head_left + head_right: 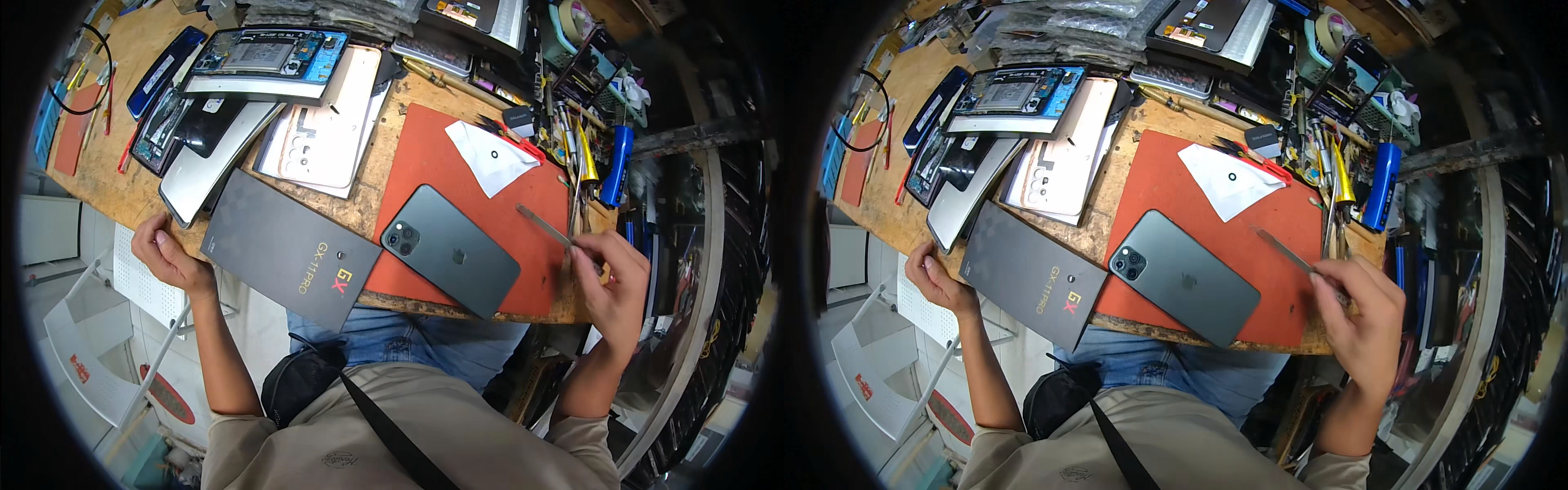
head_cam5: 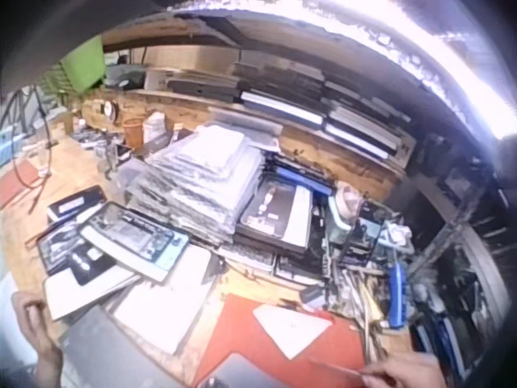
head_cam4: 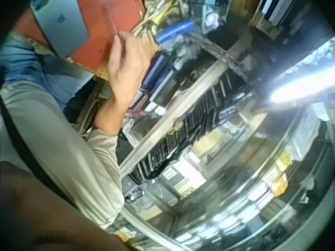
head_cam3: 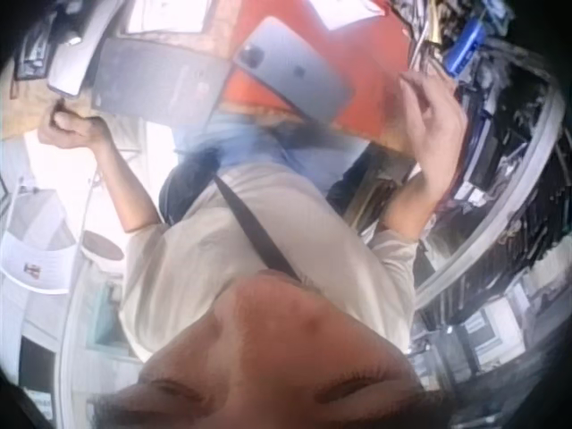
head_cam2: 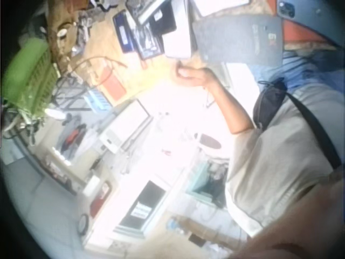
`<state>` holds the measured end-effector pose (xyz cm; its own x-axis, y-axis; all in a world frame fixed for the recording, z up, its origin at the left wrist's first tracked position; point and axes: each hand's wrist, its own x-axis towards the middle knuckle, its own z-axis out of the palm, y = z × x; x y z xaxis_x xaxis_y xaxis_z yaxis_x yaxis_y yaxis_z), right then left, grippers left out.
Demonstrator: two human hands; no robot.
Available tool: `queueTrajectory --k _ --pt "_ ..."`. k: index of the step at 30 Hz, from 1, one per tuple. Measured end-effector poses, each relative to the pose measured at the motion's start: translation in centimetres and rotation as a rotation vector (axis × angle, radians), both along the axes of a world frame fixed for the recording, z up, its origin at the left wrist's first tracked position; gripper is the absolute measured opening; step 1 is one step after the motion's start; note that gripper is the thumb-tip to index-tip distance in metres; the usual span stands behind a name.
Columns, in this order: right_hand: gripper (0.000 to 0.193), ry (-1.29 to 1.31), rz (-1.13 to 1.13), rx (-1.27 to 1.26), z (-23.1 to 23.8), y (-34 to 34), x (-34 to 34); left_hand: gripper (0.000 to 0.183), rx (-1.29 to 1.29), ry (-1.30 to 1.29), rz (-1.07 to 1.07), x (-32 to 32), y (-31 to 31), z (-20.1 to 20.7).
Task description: The person cleans a small camera lens component, applies adhesive to the back of a smartphone, and uses a metal tool to press the lens into place. They then wipe the phone's back surface and place a protective film over the camera module.
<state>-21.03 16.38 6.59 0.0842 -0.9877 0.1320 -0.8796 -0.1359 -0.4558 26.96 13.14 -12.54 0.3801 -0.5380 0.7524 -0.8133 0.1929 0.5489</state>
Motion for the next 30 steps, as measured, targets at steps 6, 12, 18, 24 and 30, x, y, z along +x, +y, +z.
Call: queueTrajectory --k 6,12,18,24,30 --pt "0.007 -0.247 0.025 -0.157 -3.4 -0.8 -0.2 0.03 -0.041 -0.012 0.05 -0.1 -0.5 -0.6" --pt "0.023 -0.302 0.372 -0.008 -3.9 -4.9 4.3 0.03 -0.068 0.039 0.06 0.6 -0.7 -1.6" --pt "0.039 -0.388 0.685 0.208 -6.3 -7.4 7.7 0.031 -0.077 0.042 0.066 0.4 -0.8 -1.4" --pt "0.046 -0.251 0.757 0.136 -6.3 -7.9 8.4 0.031 -0.069 0.012 0.071 0.3 -0.7 -1.3" --pt "0.059 -0.187 0.781 0.083 -6.2 -7.3 8.1 0.031 -0.082 -0.044 0.089 0.6 -0.7 -1.3"
